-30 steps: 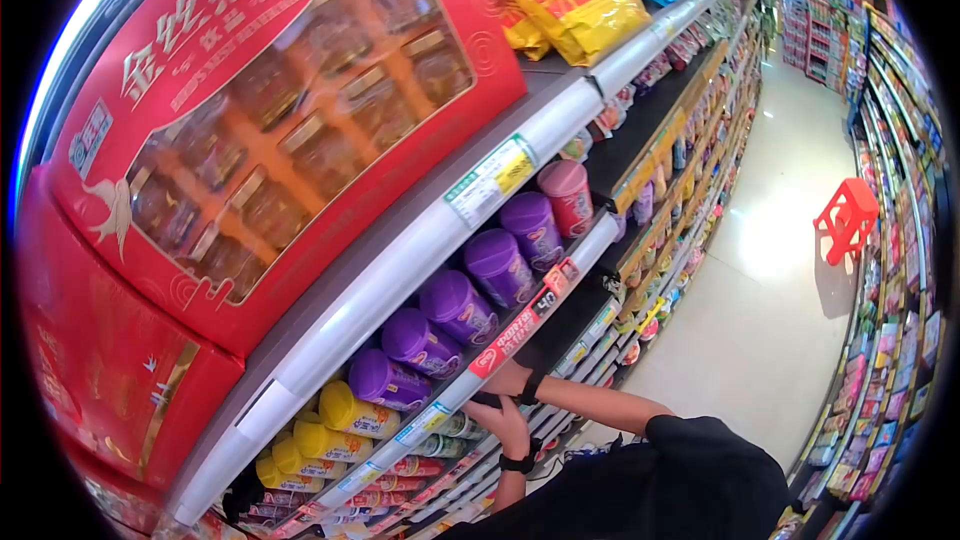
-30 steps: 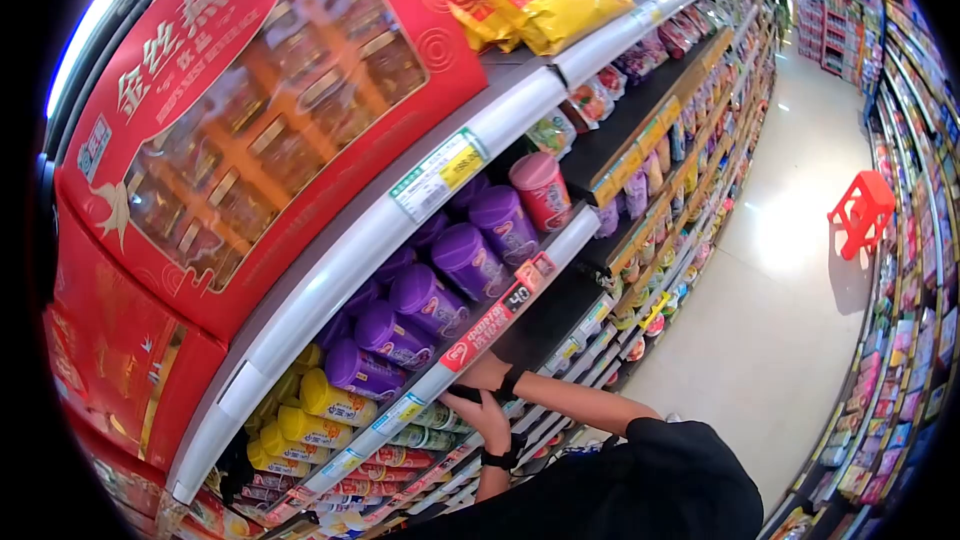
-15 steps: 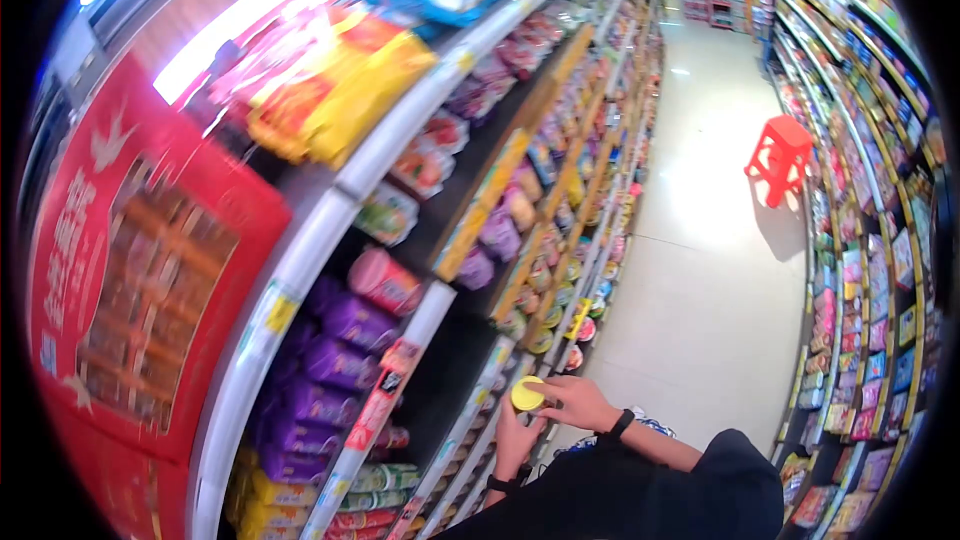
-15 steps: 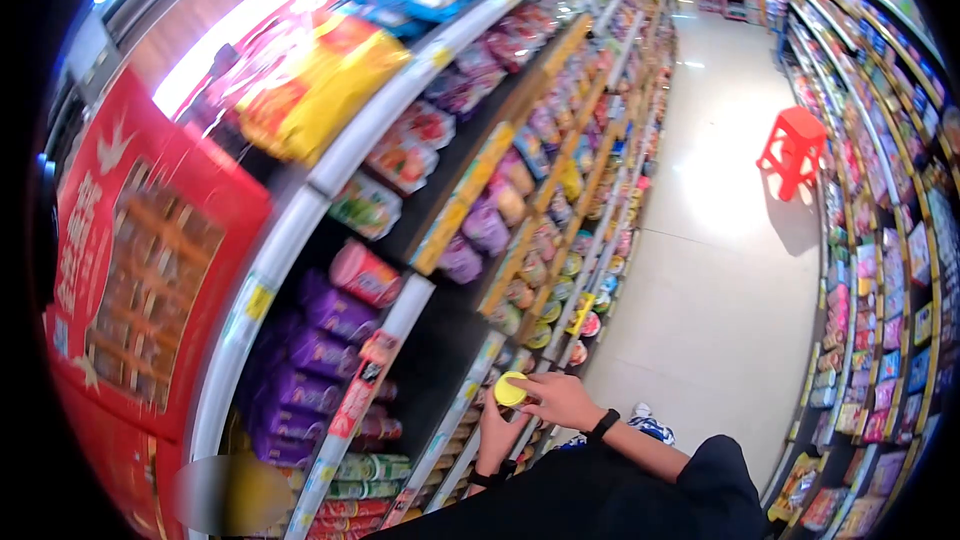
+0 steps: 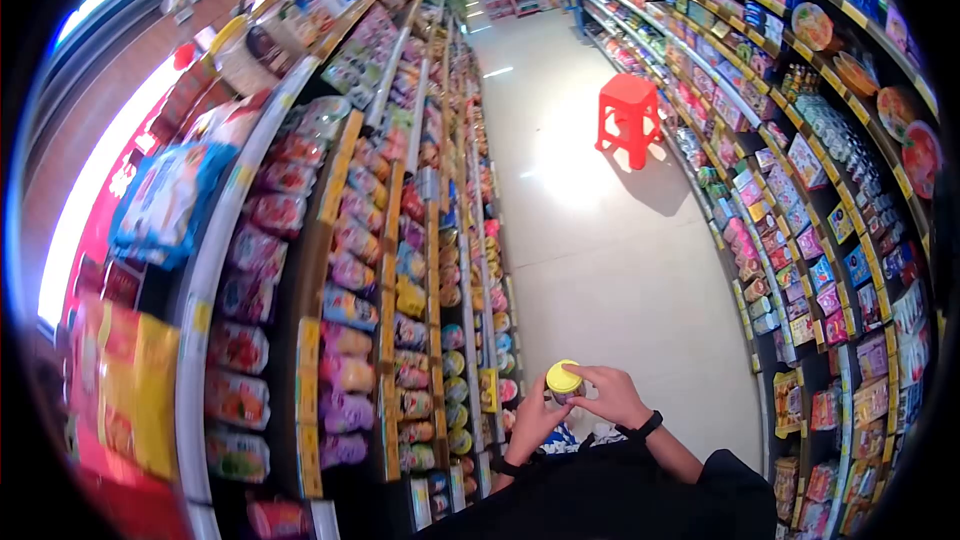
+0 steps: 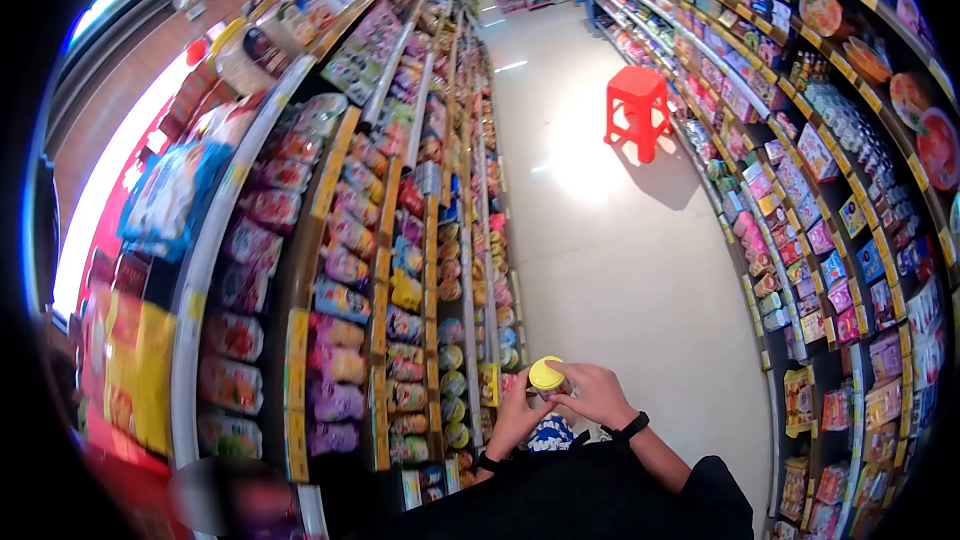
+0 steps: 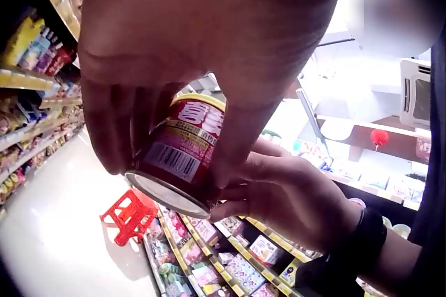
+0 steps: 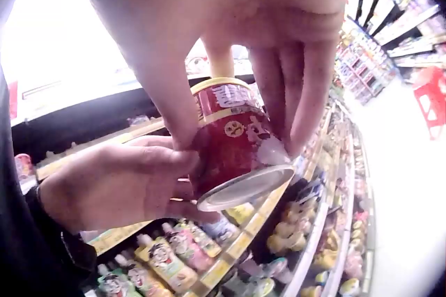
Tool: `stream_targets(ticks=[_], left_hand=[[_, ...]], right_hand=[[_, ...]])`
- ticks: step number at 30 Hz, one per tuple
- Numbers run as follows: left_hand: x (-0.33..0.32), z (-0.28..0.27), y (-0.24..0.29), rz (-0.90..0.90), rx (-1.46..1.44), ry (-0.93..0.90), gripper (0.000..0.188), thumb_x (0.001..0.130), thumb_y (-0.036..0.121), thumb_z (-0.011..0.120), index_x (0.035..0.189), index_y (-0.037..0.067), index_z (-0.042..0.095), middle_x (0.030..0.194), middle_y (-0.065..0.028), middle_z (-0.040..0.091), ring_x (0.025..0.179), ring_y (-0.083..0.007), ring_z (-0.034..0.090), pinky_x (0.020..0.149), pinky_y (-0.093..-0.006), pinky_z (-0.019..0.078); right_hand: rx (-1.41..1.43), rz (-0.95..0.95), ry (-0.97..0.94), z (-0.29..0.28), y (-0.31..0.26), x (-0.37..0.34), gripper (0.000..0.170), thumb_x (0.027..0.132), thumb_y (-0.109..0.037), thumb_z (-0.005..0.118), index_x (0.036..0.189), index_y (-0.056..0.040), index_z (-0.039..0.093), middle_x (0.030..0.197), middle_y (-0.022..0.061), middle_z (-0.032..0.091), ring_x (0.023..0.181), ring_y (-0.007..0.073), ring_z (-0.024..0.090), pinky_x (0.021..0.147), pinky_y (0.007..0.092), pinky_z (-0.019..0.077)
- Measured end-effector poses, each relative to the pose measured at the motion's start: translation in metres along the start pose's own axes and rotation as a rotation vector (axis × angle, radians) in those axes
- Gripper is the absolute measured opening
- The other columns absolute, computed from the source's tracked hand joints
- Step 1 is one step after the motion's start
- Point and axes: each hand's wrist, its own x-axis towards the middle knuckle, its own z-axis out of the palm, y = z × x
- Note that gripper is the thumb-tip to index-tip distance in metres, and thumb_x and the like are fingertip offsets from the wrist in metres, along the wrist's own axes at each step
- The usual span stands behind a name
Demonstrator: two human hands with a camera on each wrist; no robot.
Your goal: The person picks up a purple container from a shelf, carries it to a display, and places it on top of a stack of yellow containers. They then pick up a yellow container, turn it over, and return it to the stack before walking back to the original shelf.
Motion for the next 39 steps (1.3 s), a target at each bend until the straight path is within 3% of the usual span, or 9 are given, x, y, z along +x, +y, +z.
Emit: stream_targets(ticks=[4,8,12,21,22,26,30,32,39], left_hand=[[0.081,-0.013,-0.007,0.060,-0.066,-0.139,0.071,0.093,0.037,0.085,0.149,0.008,0.052,0.129,-0.0230,0.073,0.121,-0.0413,0.071,0.096,-0.0462,0.0579],[0.161,-0.053,0.007,0.043,0.078,-0.204,0.073,0.092,0.042,0.085,0.148,0.010,0.052,0.125,-0.0229,0.074,0.115,-0.0446,0.072,0.093,-0.0485,0.0584],[0.240,-0.077,0.009,0.096,0.102,-0.124,0.071,0.092,0.040,0.084,0.147,0.010,0.051,0.122,-0.0236,0.074,0.113,-0.0450,0.072,0.089,-0.0505,0.0586],[0.400,-0.083,-0.007,0.136,0.052,-0.212,0.070,0.090,0.038,0.086,0.144,0.008,0.053,0.122,-0.0239,0.074,0.115,-0.0445,0.072,0.092,-0.0498,0.0586],[0.419,-0.081,-0.007,0.150,0.107,-0.219,0.074,0.088,0.037,0.088,0.145,0.006,0.052,0.116,-0.0242,0.076,0.102,-0.0406,0.076,0.083,-0.0470,0.0588],[0.507,-0.072,0.020,0.140,0.123,-0.286,0.074,0.088,0.038,0.088,0.144,0.007,0.052,0.114,-0.0234,0.075,0.104,-0.0416,0.075,0.083,-0.0472,0.0583],[0.598,-0.072,0.066,0.195,0.112,-0.248,0.070,0.090,0.032,0.086,0.147,0.008,0.054,0.123,-0.0228,0.074,0.115,-0.0438,0.072,0.095,-0.0469,0.0581],[0.643,-0.069,0.074,0.216,0.108,-0.200,0.070,0.091,0.035,0.086,0.146,0.007,0.053,0.123,-0.0241,0.074,0.115,-0.0446,0.071,0.093,-0.0479,0.0576],[0.773,-0.094,0.056,0.167,0.104,-0.084,0.070,0.092,0.037,0.085,0.146,0.006,0.053,0.122,-0.0249,0.074,0.112,-0.0450,0.072,0.091,-0.0501,0.0585]], right_hand=[[-0.080,0.083,0.007,-0.012,0.028,0.053,0.060,0.088,-0.039,0.084,0.142,-0.0169,0.069,0.119,0.0144,0.078,0.106,0.0363,0.074,0.090,0.0442,0.0597],[-0.171,0.057,-0.013,-0.018,0.041,0.131,0.064,0.092,-0.044,0.080,0.148,-0.0172,0.064,0.113,0.0141,0.078,0.101,0.0363,0.075,0.085,0.0457,0.0593],[-0.185,-0.008,0.061,-0.025,0.053,0.213,0.063,0.094,-0.044,0.078,0.148,-0.0160,0.063,0.110,0.0143,0.078,0.098,0.0375,0.074,0.083,0.0462,0.0589],[-0.144,0.162,0.053,-0.046,0.122,0.333,0.063,0.094,-0.047,0.080,0.146,-0.0156,0.065,0.117,0.0165,0.078,0.103,0.0375,0.075,0.088,0.0458,0.0592],[-0.132,0.183,0.047,-0.051,0.133,0.345,0.063,0.094,-0.047,0.080,0.146,-0.0154,0.065,0.117,0.0167,0.078,0.103,0.0377,0.075,0.088,0.0460,0.0591],[-0.142,0.231,0.021,-0.096,0.175,0.407,0.065,0.095,-0.049,0.078,0.147,-0.0146,0.063,0.116,0.0188,0.077,0.104,0.0386,0.075,0.089,0.0462,0.0585],[-0.130,0.187,0.071,-0.153,0.209,0.482,0.066,0.094,-0.049,0.079,0.148,-0.0145,0.063,0.117,0.0185,0.077,0.105,0.0389,0.074,0.089,0.0461,0.0587],[-0.125,0.165,0.083,-0.177,0.223,0.526,0.067,0.094,-0.049,0.079,0.148,-0.0145,0.062,0.117,0.0181,0.078,0.105,0.0389,0.074,0.090,0.0461,0.0588],[-0.088,0.088,-0.051,-0.194,0.288,0.673,0.067,0.092,-0.045,0.079,0.150,-0.0179,0.059,0.114,0.0172,0.077,0.105,0.0393,0.073,0.088,0.0464,0.0578]])
